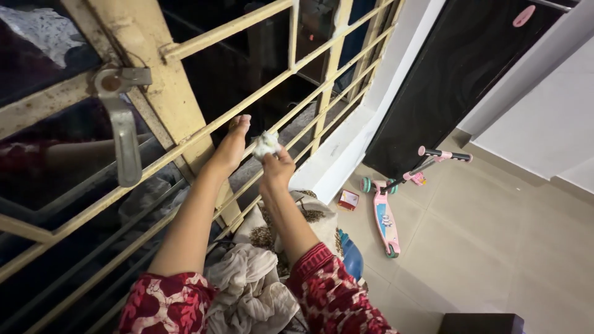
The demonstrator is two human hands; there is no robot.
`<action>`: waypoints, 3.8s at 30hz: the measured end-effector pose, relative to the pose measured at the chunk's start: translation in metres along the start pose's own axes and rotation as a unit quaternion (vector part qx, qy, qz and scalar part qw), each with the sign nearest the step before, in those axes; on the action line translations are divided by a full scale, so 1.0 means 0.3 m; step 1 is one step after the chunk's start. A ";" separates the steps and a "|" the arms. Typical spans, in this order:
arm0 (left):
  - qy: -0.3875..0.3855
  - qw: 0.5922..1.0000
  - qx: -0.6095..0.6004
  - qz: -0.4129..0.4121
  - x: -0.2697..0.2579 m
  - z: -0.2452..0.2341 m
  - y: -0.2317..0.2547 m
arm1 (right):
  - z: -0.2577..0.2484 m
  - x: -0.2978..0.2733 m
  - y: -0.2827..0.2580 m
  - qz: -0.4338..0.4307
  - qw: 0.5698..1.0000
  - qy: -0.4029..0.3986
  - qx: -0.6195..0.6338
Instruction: The person scrubs the metal window grille with a soapy sponge, then wipes the grille with a cloth. The person works on the vertical and horizontal bars of the grille, moving from one section to another.
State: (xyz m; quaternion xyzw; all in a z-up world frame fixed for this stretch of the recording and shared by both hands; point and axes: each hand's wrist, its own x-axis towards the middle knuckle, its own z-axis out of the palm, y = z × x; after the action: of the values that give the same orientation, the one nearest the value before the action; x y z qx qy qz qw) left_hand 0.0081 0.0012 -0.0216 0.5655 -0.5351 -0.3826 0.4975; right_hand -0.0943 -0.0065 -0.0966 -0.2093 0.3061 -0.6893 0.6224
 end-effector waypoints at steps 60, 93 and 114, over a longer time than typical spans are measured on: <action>-0.070 0.996 -0.049 0.013 0.103 0.003 -0.009 | 0.015 -0.230 -0.091 -0.234 0.913 -0.089 -0.322; -0.038 0.998 -0.052 0.027 0.185 0.057 -0.035 | -0.028 -0.274 0.028 -0.162 0.952 -0.096 -0.242; 0.009 0.953 0.255 0.160 -0.037 0.080 0.106 | -0.217 -0.189 -0.164 -0.212 0.867 -0.101 -0.439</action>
State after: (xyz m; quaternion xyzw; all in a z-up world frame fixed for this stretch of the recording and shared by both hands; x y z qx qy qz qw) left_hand -0.0235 0.0105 0.0030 0.5837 -0.6941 -0.1434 0.3961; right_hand -0.1661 0.0617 -0.1049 -0.5892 0.4614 -0.5740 0.3323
